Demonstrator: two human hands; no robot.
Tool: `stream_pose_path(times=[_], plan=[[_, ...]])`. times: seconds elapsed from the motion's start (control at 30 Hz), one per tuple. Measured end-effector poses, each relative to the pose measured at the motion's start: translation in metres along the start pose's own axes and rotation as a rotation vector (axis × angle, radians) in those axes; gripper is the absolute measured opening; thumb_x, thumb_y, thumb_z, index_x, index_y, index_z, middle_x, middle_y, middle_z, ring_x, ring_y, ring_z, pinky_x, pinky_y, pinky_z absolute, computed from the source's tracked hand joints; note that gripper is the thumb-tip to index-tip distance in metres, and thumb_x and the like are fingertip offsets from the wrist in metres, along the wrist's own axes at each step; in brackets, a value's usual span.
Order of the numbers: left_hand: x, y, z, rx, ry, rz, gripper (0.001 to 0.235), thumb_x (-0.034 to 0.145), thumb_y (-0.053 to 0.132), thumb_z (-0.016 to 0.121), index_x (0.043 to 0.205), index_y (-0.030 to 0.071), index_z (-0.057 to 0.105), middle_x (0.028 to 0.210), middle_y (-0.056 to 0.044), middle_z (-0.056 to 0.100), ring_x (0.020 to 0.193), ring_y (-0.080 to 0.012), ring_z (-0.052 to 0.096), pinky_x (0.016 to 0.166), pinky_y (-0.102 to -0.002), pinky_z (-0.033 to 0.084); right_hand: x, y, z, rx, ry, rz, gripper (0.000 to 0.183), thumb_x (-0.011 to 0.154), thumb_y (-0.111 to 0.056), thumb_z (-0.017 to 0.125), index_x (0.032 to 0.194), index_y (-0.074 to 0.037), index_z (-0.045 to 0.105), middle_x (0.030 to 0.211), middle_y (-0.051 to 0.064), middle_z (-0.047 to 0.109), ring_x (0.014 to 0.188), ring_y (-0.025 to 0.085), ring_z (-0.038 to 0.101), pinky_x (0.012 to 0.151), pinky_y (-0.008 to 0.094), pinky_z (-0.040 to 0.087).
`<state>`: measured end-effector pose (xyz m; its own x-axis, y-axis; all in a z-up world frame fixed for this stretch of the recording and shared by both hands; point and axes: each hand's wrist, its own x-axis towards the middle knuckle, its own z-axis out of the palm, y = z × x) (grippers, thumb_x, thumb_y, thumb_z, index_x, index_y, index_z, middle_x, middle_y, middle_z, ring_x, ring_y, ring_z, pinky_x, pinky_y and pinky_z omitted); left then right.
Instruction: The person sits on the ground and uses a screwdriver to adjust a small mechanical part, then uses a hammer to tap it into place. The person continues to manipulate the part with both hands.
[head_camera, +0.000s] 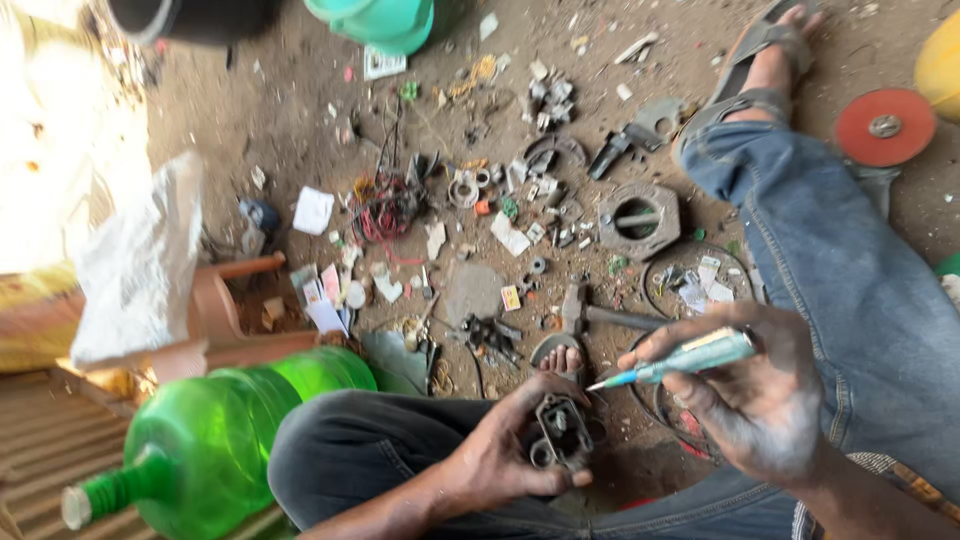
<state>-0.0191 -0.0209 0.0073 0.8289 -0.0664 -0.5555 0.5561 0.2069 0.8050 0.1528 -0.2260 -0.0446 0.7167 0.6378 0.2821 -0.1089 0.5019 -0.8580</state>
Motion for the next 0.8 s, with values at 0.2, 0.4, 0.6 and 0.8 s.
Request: stream_pose_path(times=[0.2,0.4,0.6,0.8], plan=[[-0.005,-0.011,0.007,0.110,-0.009,-0.015,0.067,0.078,0.016,0.085,0.135,0.005,0.050,0.112,-0.005,0.060,0.105,-0.0124,0.060,0.093,-0.030,0.054,-0.018,-0.001,0.010,-0.006,-0.071,0.050,0.060,0.094,0.007,0.067,0.144,-0.015,0.044,0.112,0.026,0.074,0.104,0.037,0.080,0.087,0.049,0.067],[-0.002,-0.009,-0.005,0.340,-0.008,0.154,0.067,0.079,0.025,0.084,0.134,0.003,0.053,0.120,-0.012,0.057,0.115,-0.0200,0.058,0.101,-0.035,0.050,-0.021,0.004,0.012,-0.029,-0.132,0.016,0.065,0.095,0.007,0.070,0.147,-0.020,0.040,0.117,0.025,0.073,0.109,0.036,0.080,0.091,0.049,0.066],[-0.001,-0.012,-0.007,0.418,0.003,0.148,0.059,0.074,0.024,0.082,0.123,0.004,0.055,0.113,-0.013,0.053,0.110,-0.0261,0.057,0.098,-0.038,0.049,-0.016,0.007,0.018,-0.101,-0.085,0.060,0.059,0.095,0.003,0.069,0.144,-0.017,0.041,0.112,0.021,0.071,0.103,0.031,0.077,0.093,0.052,0.065],[0.000,-0.013,-0.006,0.510,-0.038,0.233,0.055,0.074,0.023,0.082,0.116,0.004,0.053,0.112,-0.014,0.051,0.113,-0.0313,0.055,0.100,-0.041,0.048,-0.010,0.006,0.019,0.090,-0.045,0.235,0.055,0.100,-0.005,0.068,0.144,-0.015,0.035,0.109,0.020,0.071,0.101,0.029,0.075,0.089,0.047,0.067]])
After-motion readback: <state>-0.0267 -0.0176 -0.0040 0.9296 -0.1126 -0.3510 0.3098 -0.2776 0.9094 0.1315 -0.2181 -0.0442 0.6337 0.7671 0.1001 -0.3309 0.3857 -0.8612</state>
